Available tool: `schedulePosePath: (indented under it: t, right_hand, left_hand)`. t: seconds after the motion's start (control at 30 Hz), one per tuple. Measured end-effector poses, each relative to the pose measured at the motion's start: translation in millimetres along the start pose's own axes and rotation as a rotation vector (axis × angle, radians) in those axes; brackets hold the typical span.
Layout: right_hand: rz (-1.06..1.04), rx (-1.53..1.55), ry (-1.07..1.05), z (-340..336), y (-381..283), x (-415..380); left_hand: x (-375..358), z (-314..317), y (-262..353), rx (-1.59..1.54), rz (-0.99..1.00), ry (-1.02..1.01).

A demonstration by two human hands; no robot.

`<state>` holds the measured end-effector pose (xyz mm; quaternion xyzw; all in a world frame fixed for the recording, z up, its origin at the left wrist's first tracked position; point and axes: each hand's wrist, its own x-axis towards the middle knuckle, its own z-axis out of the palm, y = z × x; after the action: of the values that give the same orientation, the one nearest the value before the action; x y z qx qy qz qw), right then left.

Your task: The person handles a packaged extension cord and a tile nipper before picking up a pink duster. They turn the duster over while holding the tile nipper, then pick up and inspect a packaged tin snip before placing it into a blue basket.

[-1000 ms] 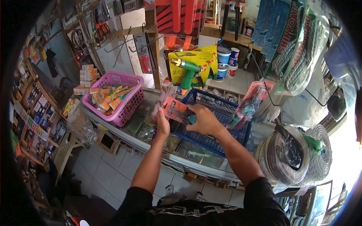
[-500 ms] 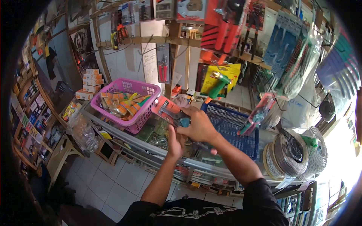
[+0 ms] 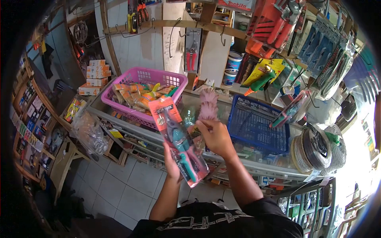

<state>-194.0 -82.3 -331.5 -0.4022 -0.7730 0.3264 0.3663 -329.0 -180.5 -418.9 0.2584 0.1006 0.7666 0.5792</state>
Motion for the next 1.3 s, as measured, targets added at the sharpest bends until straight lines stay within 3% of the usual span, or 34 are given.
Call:
schedulePosePath:
  t: [0.07, 0.17, 0.37, 0.47, 0.57, 0.67, 0.7, 0.77, 0.8, 0.83, 0.87, 0.97, 1.03, 1.13, 1.17, 1.2, 1.23, 1.3]
  right_hand:
    - [0.012, -0.094, 0.118, 29, 39, 4]
    - [0.056, -0.471, 0.275, 71, 83, 4]
    - [0.054, -0.471, 0.392, 114, 148, 1]
    - [0.226, -0.106, 0.164, 78, 99, -19]
    - [0.173, 0.322, 0.200, 55, 55, -62]
    - [0.188, 0.378, 0.030, 25, 29, -106]
    - [0.236, 0.453, -0.053, 13, 16, -117]
    - [0.203, 0.330, -0.176, -4, 19, -139]
    - [0.190, 0.268, -0.233, -10, 23, -149]
    - [0.199, 0.268, -0.186, -14, 28, -155]
    - [0.211, 0.264, -0.137, -16, 36, -161]
    - [0.226, 0.061, -0.017, -24, 67, -186]
    - [0.123, 0.012, -0.019, -22, 43, -195]
    - [0.131, 0.008, 0.107, -12, 37, -205]
    - [0.154, 0.014, 0.169, -9, 39, -208]
    - [0.203, 0.032, 0.151, -15, 39, -212]
    - [0.277, 0.071, 0.149, -19, 48, -220]
    - [0.422, 0.143, 0.138, -25, 70, -241]
  left_hand:
    - [-5, 2, 14, 0.012, 0.054, -0.008]
    - [-16, -9, 31, -0.007, 0.084, -0.105]
    - [-29, -29, 46, -0.121, -0.013, -0.065]
    - [-27, -32, 52, -0.165, -0.060, -0.106]
    - [-22, -26, 56, -0.137, -0.050, -0.129]
    - [-15, -28, 50, -0.100, -0.049, -0.020]
    - [-4, -76, 30, -0.447, -0.021, -0.401]
    - [0, -40, 31, -0.024, 0.003, 0.155]
    - [15, -42, 28, -0.046, 0.041, -0.108]
    - [30, -43, 26, -0.076, 0.071, -0.373]
    - [37, -6, 32, -0.501, -0.017, -0.598]
    - [35, -16, 16, -0.162, 0.087, -0.003]
    - [56, -37, 4, -0.489, -0.312, -0.288]
    - [78, -59, -12, -0.576, -0.451, -0.341]
    - [90, -83, -33, -0.572, -0.422, -0.347]
    - [73, -47, -38, -0.415, -0.190, -0.125]
    - [63, 0, -22, -0.598, -0.163, -0.107]
    - [69, -24, -37, -0.525, -0.227, -0.328]
